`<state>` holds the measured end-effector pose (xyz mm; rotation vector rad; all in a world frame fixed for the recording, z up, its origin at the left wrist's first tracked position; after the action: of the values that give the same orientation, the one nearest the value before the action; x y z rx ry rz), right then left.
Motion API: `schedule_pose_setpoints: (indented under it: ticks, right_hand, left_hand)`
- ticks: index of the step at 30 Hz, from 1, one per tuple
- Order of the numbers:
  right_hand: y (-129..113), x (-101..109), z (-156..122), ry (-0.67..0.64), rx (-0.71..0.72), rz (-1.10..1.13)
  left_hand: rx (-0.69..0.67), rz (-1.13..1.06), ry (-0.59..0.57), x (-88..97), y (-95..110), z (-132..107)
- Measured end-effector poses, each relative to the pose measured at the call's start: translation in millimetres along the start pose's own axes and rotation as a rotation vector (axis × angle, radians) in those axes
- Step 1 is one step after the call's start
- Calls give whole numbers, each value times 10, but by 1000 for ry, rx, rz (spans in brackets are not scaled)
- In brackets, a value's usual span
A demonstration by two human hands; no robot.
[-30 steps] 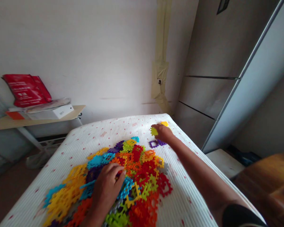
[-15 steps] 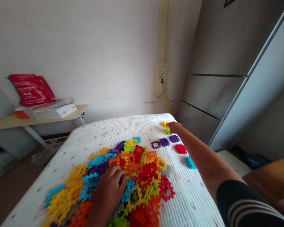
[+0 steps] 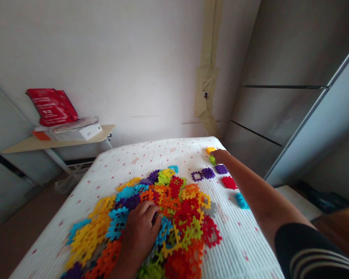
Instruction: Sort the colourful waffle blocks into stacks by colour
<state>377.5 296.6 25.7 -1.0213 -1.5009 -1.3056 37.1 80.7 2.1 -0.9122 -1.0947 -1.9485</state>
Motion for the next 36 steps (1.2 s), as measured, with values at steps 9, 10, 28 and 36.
schedule_pose_setpoints:
  ticks: [9,10,28,36]
  right_hand:
    - [-385,467,-499,159,58,13]
    - [-495,480,-607,182,84,37]
    - [-1866,394,-1265,230,295,184]
    - [-1964,439,-1142,143,261,115]
  left_hand:
    - [22,-16,4,12,2,-3]
    - [20,-19,7,13,3,-5]
    - [-6,9,0,-36,-33,-23]
    - [5,14,5,-29,-17,-25]
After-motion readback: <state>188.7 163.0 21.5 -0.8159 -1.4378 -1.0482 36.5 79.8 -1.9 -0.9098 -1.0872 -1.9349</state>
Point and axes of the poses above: each hand's wrist, its own z-axis towards the middle knuckle, its own x-axis out of the back of the hand, y = z × x, the point moved 3 cm from there along z, towards the middle knuckle, and after that the axes turned 9 degrees about -z, right-handed, at the moved point
